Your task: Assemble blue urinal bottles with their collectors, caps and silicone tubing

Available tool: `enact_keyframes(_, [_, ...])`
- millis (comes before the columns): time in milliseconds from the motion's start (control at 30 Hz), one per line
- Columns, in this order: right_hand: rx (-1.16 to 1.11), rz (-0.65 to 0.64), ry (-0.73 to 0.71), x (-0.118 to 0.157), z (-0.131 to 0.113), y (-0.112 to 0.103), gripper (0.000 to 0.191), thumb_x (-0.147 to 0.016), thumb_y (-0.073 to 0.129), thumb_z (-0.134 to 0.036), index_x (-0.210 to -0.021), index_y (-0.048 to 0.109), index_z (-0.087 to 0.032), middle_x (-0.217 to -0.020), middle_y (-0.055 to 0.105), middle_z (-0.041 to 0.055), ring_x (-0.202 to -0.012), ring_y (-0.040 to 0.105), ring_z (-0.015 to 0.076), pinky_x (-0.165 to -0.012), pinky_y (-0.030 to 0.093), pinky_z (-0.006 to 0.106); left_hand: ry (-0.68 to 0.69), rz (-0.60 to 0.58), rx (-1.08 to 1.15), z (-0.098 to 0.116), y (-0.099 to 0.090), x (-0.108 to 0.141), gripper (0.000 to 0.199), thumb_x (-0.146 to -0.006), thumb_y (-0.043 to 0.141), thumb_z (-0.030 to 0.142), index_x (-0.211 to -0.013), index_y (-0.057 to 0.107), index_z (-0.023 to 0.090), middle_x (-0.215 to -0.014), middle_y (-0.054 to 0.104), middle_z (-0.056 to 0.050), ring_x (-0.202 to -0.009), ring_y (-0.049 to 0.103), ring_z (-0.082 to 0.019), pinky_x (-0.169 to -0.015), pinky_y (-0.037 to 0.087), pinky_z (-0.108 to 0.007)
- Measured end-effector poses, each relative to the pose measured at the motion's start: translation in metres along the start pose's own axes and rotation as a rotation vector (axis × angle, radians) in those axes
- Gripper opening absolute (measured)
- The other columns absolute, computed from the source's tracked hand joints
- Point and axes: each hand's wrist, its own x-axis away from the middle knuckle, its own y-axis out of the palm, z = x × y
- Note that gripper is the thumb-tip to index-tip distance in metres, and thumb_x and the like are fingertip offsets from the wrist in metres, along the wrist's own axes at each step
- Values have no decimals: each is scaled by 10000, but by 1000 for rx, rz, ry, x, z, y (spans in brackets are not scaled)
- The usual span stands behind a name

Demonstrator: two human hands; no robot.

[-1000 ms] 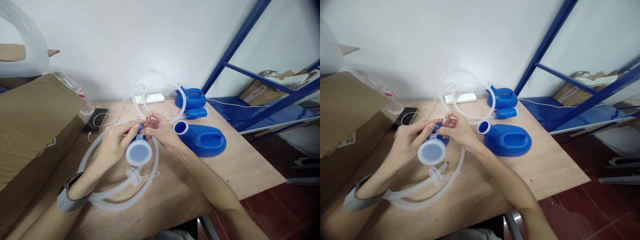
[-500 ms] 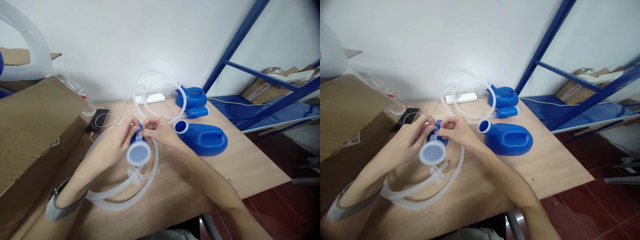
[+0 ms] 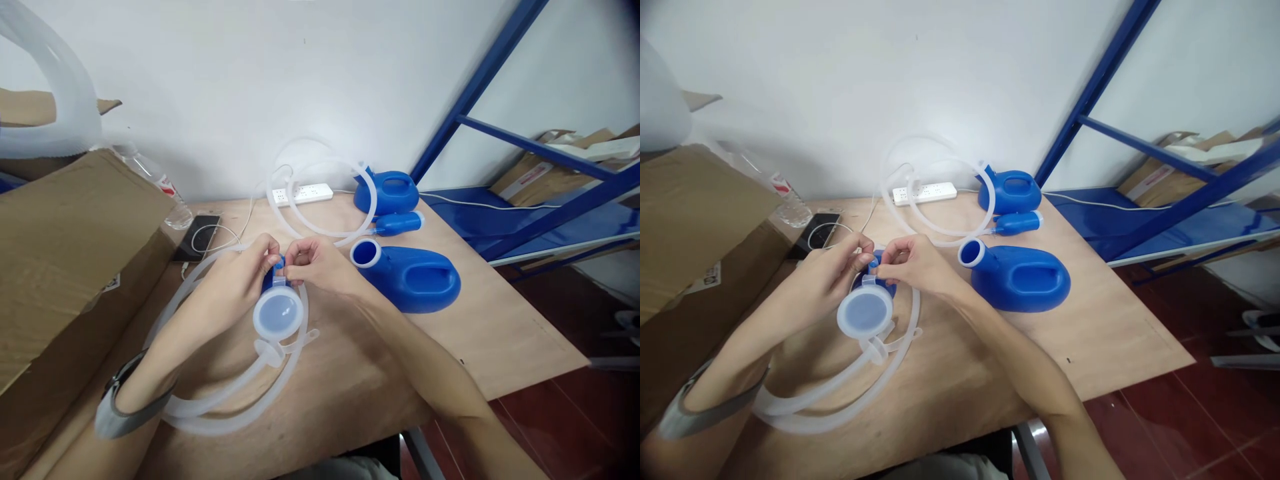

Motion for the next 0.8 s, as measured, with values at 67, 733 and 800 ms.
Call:
enact_keyframes(67, [12,-23,1,-1,1,-3,348,-575,987,-271,-616,652,-184,-548,665,-43,-487,567,70,-498,467,200,22,-37,-1,-3,0,-2,249,-1091,372,400,-981,533,244,-685,626,39,-549,533,-147,-574,370,-259])
enact_keyframes(733, [-128,-38,47,-8,6,-14,335,-594,968,-220,-815,717,-190,-671,698,-72,-593,650,86,-589,557,208,35,-129,37,-16,5,-11,255,-1099,390,351,-969,570,226,-824,734,-9,-667,655,-158,-612,425,-252])
enact_keyframes(800, [-156,-38,54,-8,8,-13,330,-590,971,-227,-786,708,-190,-656,680,-81,-579,635,79,-597,556,212,9,-122,40,-14,6,-12,264,-1093,390,348,-946,572,224,-798,724,-1,-650,646,-152,-601,420,-249])
